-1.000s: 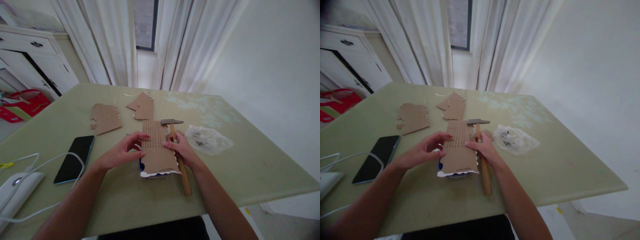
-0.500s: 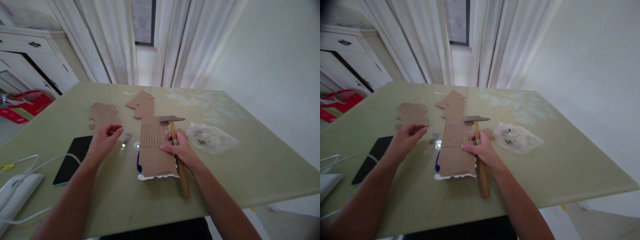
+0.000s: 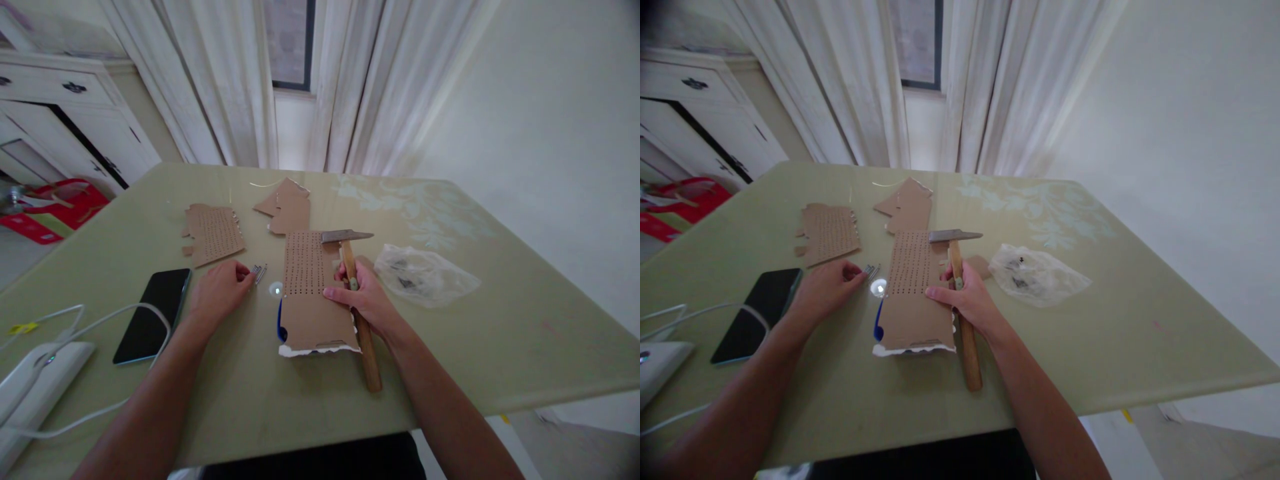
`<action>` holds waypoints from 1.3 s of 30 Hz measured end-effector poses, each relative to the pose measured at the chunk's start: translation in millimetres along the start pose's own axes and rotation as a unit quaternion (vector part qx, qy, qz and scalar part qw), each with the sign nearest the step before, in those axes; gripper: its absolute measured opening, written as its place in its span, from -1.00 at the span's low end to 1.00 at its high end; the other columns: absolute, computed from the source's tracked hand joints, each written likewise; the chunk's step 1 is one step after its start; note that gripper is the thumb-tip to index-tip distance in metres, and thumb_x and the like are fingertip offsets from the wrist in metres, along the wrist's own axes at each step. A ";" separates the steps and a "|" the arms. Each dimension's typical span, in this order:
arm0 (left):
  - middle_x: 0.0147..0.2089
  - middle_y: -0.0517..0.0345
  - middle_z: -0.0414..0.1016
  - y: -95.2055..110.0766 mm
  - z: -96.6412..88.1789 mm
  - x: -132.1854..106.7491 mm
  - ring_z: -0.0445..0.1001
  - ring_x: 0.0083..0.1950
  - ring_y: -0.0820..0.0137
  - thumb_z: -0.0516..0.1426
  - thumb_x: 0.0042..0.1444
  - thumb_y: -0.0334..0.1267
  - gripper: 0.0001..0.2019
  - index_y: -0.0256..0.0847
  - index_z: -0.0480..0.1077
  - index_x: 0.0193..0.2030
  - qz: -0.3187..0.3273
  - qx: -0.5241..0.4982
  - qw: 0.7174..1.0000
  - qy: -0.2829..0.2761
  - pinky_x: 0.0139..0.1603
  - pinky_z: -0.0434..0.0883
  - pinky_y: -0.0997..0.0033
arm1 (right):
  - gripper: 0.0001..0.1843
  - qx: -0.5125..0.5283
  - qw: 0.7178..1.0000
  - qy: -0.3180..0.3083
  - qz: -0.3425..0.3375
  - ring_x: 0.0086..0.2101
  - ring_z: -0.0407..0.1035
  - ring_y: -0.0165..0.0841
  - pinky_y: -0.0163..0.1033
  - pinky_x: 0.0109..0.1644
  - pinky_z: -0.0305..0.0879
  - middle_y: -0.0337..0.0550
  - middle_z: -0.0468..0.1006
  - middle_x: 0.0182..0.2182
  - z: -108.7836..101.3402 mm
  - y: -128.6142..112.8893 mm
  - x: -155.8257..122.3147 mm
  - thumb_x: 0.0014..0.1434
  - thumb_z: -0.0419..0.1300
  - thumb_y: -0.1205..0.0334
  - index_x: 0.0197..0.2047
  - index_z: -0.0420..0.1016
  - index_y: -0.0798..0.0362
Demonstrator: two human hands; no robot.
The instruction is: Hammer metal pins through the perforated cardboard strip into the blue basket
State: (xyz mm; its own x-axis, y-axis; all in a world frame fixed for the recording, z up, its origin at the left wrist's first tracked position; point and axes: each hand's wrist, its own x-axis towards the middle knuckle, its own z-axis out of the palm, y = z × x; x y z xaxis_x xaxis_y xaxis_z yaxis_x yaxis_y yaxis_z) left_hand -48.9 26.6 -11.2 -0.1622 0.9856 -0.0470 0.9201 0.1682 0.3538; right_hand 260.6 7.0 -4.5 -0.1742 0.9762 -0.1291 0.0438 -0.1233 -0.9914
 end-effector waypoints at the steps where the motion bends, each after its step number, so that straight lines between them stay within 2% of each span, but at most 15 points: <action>1: -0.16 -0.09 0.74 -1.0 0.4 0.2 0.66 -0.12 0.05 0.17 0.27 -0.03 -0.73 -0.16 0.60 -0.21 -0.003 0.004 1.000 -0.003 -0.24 0.38 0.25 | -0.40 0.000 1.000 -0.001 0.001 -0.38 0.26 -0.40 -0.27 -0.35 0.20 -0.32 0.41 -0.32 0.0 -0.1 0.0 -0.07 0.65 -0.01 -0.19 0.37 -0.03; 8: -0.15 -0.14 0.72 -0.6 -0.3 -1.7 0.66 -0.11 0.02 0.13 0.29 -0.07 -0.74 -0.18 0.56 -0.23 0.018 0.016 1.000 0.014 -0.17 0.40 0.20 | -0.38 0.013 1.000 -0.004 0.002 -0.39 0.25 -0.42 -0.28 -0.36 0.19 -0.35 0.38 -0.33 -0.6 1.5 0.3 -0.07 0.65 -0.02 -0.19 0.34 -0.03; 13: -0.14 -0.09 0.71 -2.3 -2.9 -0.9 0.63 -0.14 0.06 0.13 0.29 -0.06 -0.73 -0.17 0.57 -0.20 0.025 -0.006 1.000 0.006 -0.17 0.40 0.19 | -0.40 0.012 1.000 -0.008 -0.005 -0.37 0.26 -0.41 -0.28 -0.35 0.20 -0.34 0.39 -0.32 -0.4 1.3 0.0 -0.05 0.65 -0.02 -0.19 0.36 -0.03; 15: -0.17 -0.08 0.70 -1.3 -3.7 -0.4 0.62 -0.17 0.08 0.14 0.29 -0.06 -0.73 -0.19 0.56 -0.19 0.018 -0.030 0.999 0.017 -0.17 0.41 0.18 | -0.39 0.016 1.000 -0.008 0.000 -0.38 0.26 -0.41 -0.29 -0.35 0.19 -0.34 0.39 -0.32 0.3 0.0 -0.5 -0.06 0.65 -0.02 -0.19 0.36 -0.03; 17: -0.22 -0.05 0.68 2.7 -4.5 -1.1 0.60 -0.21 0.13 0.16 0.27 -0.05 -0.73 -0.20 0.56 -0.18 0.026 -0.112 0.993 0.035 -0.18 0.44 0.19 | -0.39 0.017 1.000 -0.006 0.005 -0.39 0.25 -0.42 -0.29 -0.37 0.18 -0.34 0.38 -0.33 0.9 -1.2 -0.9 -0.08 0.65 -0.02 -0.20 0.36 -0.03; 19: -0.22 0.00 0.67 9.9 -5.1 -4.7 0.59 -0.22 0.20 0.22 0.24 0.01 -0.68 -0.21 0.57 -0.09 0.056 -0.262 0.962 0.044 -0.16 0.49 0.23 | -0.39 0.021 1.000 -0.005 0.005 -0.40 0.25 -0.41 -0.29 -0.38 0.19 -0.35 0.37 -0.35 1.4 -1.8 -1.1 -0.08 0.66 -0.01 -0.20 0.36 -0.04; 22: -0.11 0.02 0.69 24.1 -6.2 -16.2 0.60 -0.18 0.29 0.32 0.21 0.11 -0.55 -0.19 0.58 0.06 0.105 -0.460 0.881 0.030 -0.11 0.55 0.28 | -0.39 0.028 1.000 -0.002 0.005 -0.40 0.26 -0.41 -0.29 -0.38 0.20 -0.35 0.38 -0.34 1.6 -1.1 -0.6 -0.09 0.66 0.00 -0.21 0.35 -0.05; 24: -0.11 0.03 0.70 31.6 -7.0 -24.8 0.60 -0.18 0.31 0.38 0.17 0.13 -0.58 -0.17 0.60 -0.05 0.133 -0.517 0.845 0.010 -0.09 0.56 0.29 | -0.38 0.030 1.000 -0.003 0.004 -0.40 0.27 -0.41 -0.29 -0.38 0.21 -0.34 0.39 -0.34 1.4 -0.2 -0.1 -0.09 0.66 0.00 -0.21 0.35 -0.04; 26: -0.16 0.04 0.70 35.1 -7.6 -30.8 0.60 -0.18 0.31 0.42 0.15 0.10 -0.63 -0.18 0.61 -0.18 0.169 -0.534 0.828 -0.023 -0.09 0.56 0.30 | -0.40 0.027 1.000 -0.006 0.000 -0.40 0.27 -0.41 -0.29 -0.37 0.21 -0.34 0.39 -0.34 1.3 0.3 0.0 -0.08 0.66 0.00 -0.21 0.36 -0.04; 28: -0.20 0.03 0.70 34.7 -7.8 -33.1 0.60 -0.19 0.31 0.43 0.16 0.06 -0.67 -0.18 0.63 -0.23 0.202 -0.517 0.830 -0.059 -0.14 0.55 0.33 | -0.41 0.025 1.000 -0.007 0.000 -0.39 0.27 -0.41 -0.29 -0.37 0.21 -0.34 0.39 -0.35 1.4 0.0 -0.4 -0.07 0.66 0.01 -0.22 0.36 -0.04; 30: -0.22 0.02 0.70 32.7 -7.5 -32.8 0.57 -0.25 0.33 0.42 0.18 0.04 -0.69 -0.19 0.65 -0.23 0.219 -0.485 0.843 -0.077 -0.24 0.50 0.36 | -0.42 0.022 1.000 -0.005 0.003 -0.40 0.27 -0.41 -0.30 -0.38 0.19 -0.35 0.38 -0.36 1.6 -0.9 -1.0 -0.07 0.65 0.01 -0.22 0.37 -0.04; 34: -0.24 0.01 0.71 31.1 -7.4 -30.9 0.49 -0.34 0.39 0.39 0.22 0.01 -0.71 -0.20 0.68 -0.21 0.238 -0.434 0.866 -0.073 -0.38 0.37 0.39 | -0.41 0.023 1.000 -0.009 0.007 -0.40 0.27 -0.41 -0.30 -0.39 0.19 -0.34 0.38 -0.36 2.0 -2.8 -2.1 -0.07 0.65 0.00 -0.21 0.36 -0.04; 39: -0.23 0.03 0.72 33.0 -9.4 -31.6 0.48 -0.35 0.40 0.38 0.23 -0.05 -0.77 -0.19 0.69 -0.20 0.253 -0.425 0.867 -0.063 -0.40 0.32 0.39 | -0.41 0.022 1.000 -0.007 0.009 -0.40 0.27 -0.41 -0.30 -0.40 0.19 -0.34 0.39 -0.36 2.6 -3.9 -2.4 -0.07 0.65 0.00 -0.21 0.36 -0.05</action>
State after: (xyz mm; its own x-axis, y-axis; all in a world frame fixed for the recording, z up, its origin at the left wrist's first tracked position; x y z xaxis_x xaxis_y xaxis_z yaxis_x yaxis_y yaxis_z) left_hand -16.8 0.9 10.7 0.2763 0.9325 0.2324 0.2580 -0.3049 0.9168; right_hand 258.3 4.7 -0.4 -0.1866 0.9714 -0.1465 0.0027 -0.1486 -0.9889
